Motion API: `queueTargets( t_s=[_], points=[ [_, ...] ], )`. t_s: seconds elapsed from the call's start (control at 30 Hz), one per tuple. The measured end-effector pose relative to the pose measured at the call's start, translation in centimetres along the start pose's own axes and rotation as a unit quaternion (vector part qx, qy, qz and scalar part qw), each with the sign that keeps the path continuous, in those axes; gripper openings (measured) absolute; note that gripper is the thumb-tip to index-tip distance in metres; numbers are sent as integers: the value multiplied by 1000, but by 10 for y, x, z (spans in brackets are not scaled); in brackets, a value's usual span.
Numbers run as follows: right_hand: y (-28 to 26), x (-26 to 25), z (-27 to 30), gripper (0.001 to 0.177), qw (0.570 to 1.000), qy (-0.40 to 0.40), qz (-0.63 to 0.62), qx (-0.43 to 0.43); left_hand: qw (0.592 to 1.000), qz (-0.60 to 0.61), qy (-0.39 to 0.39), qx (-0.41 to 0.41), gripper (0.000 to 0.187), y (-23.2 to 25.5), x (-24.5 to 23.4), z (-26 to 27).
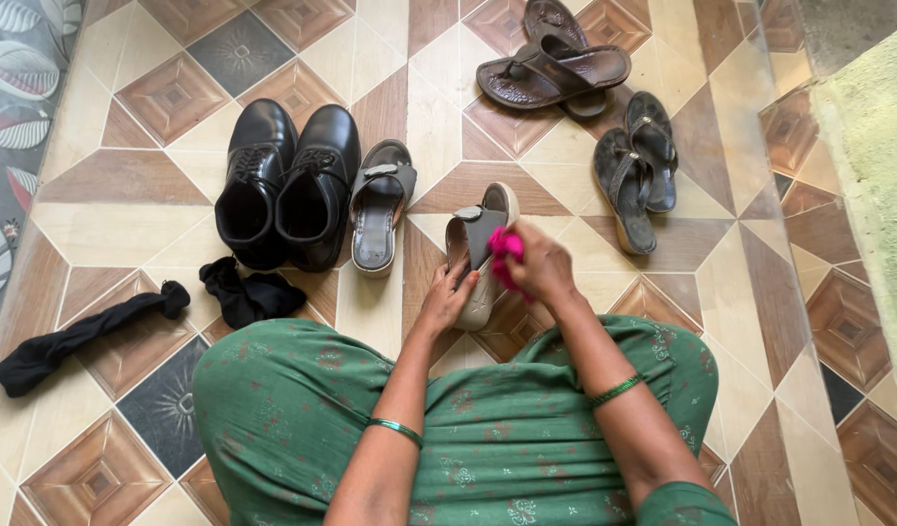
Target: The person sits on the floor and wipes several pairs of shoes with a pink cloth. They handle black lace-up shoes, gray slip-ons, and dark sandals, wiping the uppers and soles of each item one at a time.
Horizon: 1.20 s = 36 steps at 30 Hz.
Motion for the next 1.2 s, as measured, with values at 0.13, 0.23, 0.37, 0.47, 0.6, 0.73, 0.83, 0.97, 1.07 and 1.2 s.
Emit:
queueTargets(
  t_s=[0.13,0.23,0.37,0.47,0.6,0.73,0.83,0.97,1.07,1.2],
  points=[
    [-17,24,26,48,988,-136,11,-76,999,-5,21,25,57,2,4,-3],
    [-20,28,32,39,991,-106,41,-72,999,2,11,43,56,-1,3,-4],
    [-1,11,13,30,999,-36,29,27,999,-8,6,40,56,-8,4,-4],
    [-11,27,25,33,994,-84,24,-63,1000,-11,9,27,58,-10,4,-9],
    [-16,42,33,44,987,-108,22,-121,1000,-3,10,14,59,-12,5,-6],
    [4,19,16,32,1000,-6,12,14,1000,-6,3,26,58,-6,6,-2],
    [-5,25,18,36,997,-49,7,-51,999,-20,17,32,56,-8,6,-5],
    [-17,45,29,43,983,-121,-17,-138,999,-1,13,37,53,-9,6,-7],
    [-1,26,11,31,996,-26,-20,-81,999,-7,23,41,52,-5,2,-5],
    [0,20,11,38,999,-8,7,-40,998,-15,30,49,54,-3,6,-3]
  ],
)
Point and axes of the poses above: each hand's wrist, its own z-axis away from the middle knuckle, its own x-axis out of the palm, y = z × x, the point moved 4 cm from there along -z, towards the middle knuckle, and after that the axes turned 14 degrees about -y, right-handed, at the moved point
